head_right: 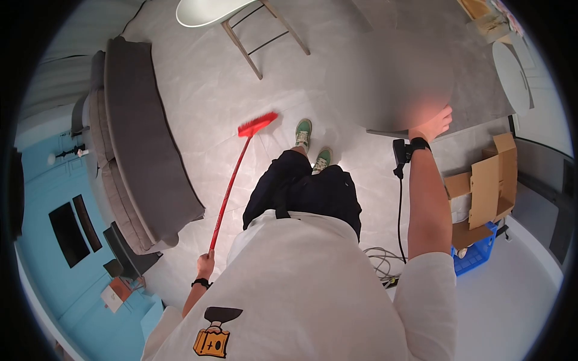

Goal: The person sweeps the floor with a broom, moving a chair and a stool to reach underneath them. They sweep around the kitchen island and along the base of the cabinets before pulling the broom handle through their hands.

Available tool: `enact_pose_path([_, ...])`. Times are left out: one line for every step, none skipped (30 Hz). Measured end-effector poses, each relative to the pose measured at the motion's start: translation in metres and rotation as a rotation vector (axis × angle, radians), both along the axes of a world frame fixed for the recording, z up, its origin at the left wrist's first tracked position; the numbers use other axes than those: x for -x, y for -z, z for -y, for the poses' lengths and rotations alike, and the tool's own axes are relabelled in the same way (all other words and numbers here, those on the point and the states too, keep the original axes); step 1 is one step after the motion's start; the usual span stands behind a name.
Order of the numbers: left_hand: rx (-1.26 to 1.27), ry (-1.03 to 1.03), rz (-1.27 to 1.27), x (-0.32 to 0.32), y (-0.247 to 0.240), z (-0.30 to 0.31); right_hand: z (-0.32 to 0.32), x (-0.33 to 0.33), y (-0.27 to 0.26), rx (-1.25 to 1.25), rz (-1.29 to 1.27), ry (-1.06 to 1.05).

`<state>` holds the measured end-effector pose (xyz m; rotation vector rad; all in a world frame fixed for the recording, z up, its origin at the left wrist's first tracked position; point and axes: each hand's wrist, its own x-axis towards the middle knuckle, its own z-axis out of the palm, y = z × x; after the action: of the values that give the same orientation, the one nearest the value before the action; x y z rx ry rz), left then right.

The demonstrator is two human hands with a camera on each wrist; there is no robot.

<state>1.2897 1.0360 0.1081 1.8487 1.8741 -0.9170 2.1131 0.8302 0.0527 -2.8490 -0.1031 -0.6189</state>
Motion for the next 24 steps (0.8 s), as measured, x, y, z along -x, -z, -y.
enact_pose_path([-0.002,0.0,-0.004,-0.011,-0.004,-0.004,-0.001,0.0,0.0,-0.002,-0.004,0.0])
enact_pose_path([-0.011,0.029,0.019,-0.024,-0.007,-0.01,-0.001,0.0,0.0,-0.005,0.003,0.0])
enact_pose_path([-0.021,0.059,0.043,-0.042,-0.009,-0.016,-0.001,0.001,0.0,-0.008,0.011,0.0])
enact_pose_path([-0.028,0.092,0.068,-0.058,-0.008,-0.023,0.0,0.001,-0.001,-0.009,0.009,-0.001])
enact_pose_path([-0.036,0.124,0.094,-0.076,-0.005,-0.031,0.0,0.0,-0.001,-0.01,0.01,-0.005])
enact_pose_path([-0.045,0.16,0.108,-0.096,-0.001,-0.038,0.0,0.001,-0.001,-0.011,0.013,-0.009])
enact_pose_path([-0.054,0.195,0.124,-0.116,0.004,-0.044,0.001,0.001,0.0,-0.012,0.013,-0.012])
enact_pose_path([-0.049,0.22,0.152,-0.136,0.007,-0.049,0.003,0.0,0.001,-0.015,0.015,-0.028])
enact_pose_path([-0.045,0.247,0.181,-0.154,0.011,-0.054,0.002,-0.002,0.001,-0.018,0.019,-0.042])
enact_pose_path([-0.046,0.247,0.184,-0.17,0.016,-0.055,0.001,-0.002,0.002,-0.019,0.023,-0.042])
enact_pose_path([-0.029,0.29,0.206,-0.187,0.021,-0.057,0.001,-0.002,0.003,-0.021,0.023,-0.041])
enact_pose_path([-0.011,0.34,0.229,-0.203,0.026,-0.06,0.001,-0.001,0.002,-0.024,0.024,-0.033])
enact_pose_path([-0.012,0.358,0.236,-0.218,0.035,-0.063,0.0,-0.001,0.0,-0.025,0.032,-0.015])
enact_pose_path([0.027,0.425,0.238,-0.231,0.045,-0.065,-0.001,0.0,-0.002,-0.023,0.036,-0.007])
enact_pose_path([0.07,0.494,0.241,-0.244,0.057,-0.067,0.0,0.001,-0.005,-0.017,0.04,0.003])
enact_pose_path([0.078,0.519,0.25,-0.258,0.067,-0.073,0.0,0.001,-0.005,-0.009,0.049,0.028])
enact_pose_path([0.121,0.576,0.222,-0.273,0.077,-0.078,0.0,0.002,-0.005,-0.032,0.055,0.015])
enact_pose_path([0.16,0.63,0.196,-0.285,0.089,-0.081,0.001,0.002,-0.005,-0.057,0.064,-0.002])
enact_pose_path([0.171,0.74,0.215,-0.294,0.099,-0.088,0.001,0.001,-0.006,-0.051,0.08,0.014])
enact_pose_path([0.172,0.752,0.226,-0.303,0.109,-0.093,0.001,0.0,-0.006,-0.054,0.085,0.006])
enact_pose_path([0.303,0.567,0.161,-0.318,0.104,-0.096,0.002,0.002,-0.005,-0.056,0.081,-0.003])
enact_pose_path([0.428,0.377,0.09,-0.329,0.101,-0.099,0.004,0.003,-0.006,-0.055,0.079,0.004])
enact_pose_path([0.416,0.43,0.156,-0.336,0.099,-0.101,0.003,0.002,-0.006,-0.061,0.083,-0.004])
enact_pose_path([0.416,0.435,0.151,-0.348,0.095,-0.101,0.003,0.003,-0.006,-0.066,0.084,-0.012])
